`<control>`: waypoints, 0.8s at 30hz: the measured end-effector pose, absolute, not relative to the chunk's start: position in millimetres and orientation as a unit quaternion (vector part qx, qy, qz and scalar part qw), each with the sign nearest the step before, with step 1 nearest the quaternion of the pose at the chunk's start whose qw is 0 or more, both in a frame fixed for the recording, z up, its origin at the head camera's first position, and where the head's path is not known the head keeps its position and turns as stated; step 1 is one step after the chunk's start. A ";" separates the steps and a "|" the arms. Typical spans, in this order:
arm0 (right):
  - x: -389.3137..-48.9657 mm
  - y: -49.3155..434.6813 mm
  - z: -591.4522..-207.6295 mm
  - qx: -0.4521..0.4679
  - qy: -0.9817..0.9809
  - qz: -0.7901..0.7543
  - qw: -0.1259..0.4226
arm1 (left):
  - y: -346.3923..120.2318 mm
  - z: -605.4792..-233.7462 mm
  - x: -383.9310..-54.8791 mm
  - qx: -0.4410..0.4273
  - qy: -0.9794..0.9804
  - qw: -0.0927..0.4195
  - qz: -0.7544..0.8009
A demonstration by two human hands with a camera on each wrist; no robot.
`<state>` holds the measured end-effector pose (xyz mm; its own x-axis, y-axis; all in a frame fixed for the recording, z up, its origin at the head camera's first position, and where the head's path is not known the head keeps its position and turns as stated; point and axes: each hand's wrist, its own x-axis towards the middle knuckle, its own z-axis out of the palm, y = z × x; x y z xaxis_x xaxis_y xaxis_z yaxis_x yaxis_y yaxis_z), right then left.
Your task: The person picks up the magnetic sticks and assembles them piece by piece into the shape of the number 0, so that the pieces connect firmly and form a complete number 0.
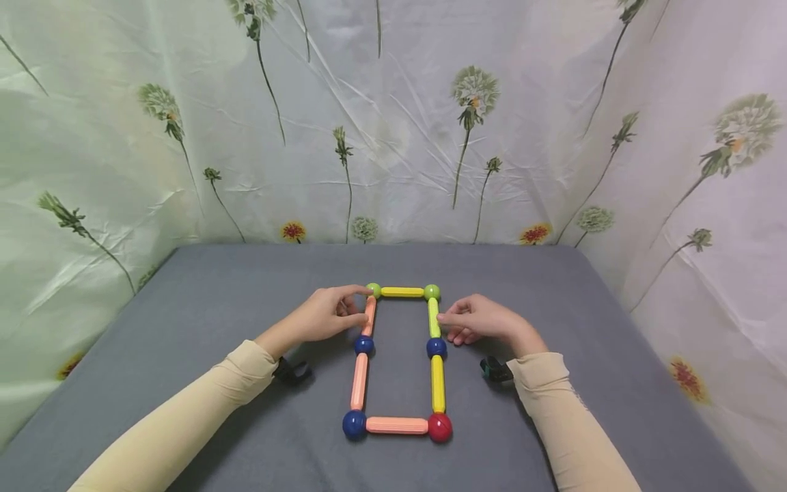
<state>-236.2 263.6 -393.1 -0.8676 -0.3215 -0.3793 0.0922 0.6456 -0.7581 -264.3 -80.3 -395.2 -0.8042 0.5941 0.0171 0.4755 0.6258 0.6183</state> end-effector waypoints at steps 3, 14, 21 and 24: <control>-229.5 269.8 -389.4 -0.081 0.869 -0.418 0.252 | -84.9 -391.1 -251.2 0.316 0.890 0.118 0.308; -203.6 258.6 -382.9 -0.151 0.863 -0.430 0.218 | -94.8 -394.0 -226.2 0.356 0.865 0.171 0.309; -202.6 250.6 -388.4 -0.192 0.863 -0.425 0.194 | -95.9 -398.1 -225.8 0.351 0.866 0.148 0.324; -203.5 250.2 -389.1 -0.195 0.865 -0.424 0.184 | -94.1 -398.2 -227.0 0.346 0.866 0.146 0.329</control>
<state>-203.5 250.2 -389.1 -0.8558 -0.4943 -0.1528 -0.1820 0.5641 -0.8054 -227.0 -94.1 -398.2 -0.7176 0.6960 -0.0258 0.5031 0.5436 0.6719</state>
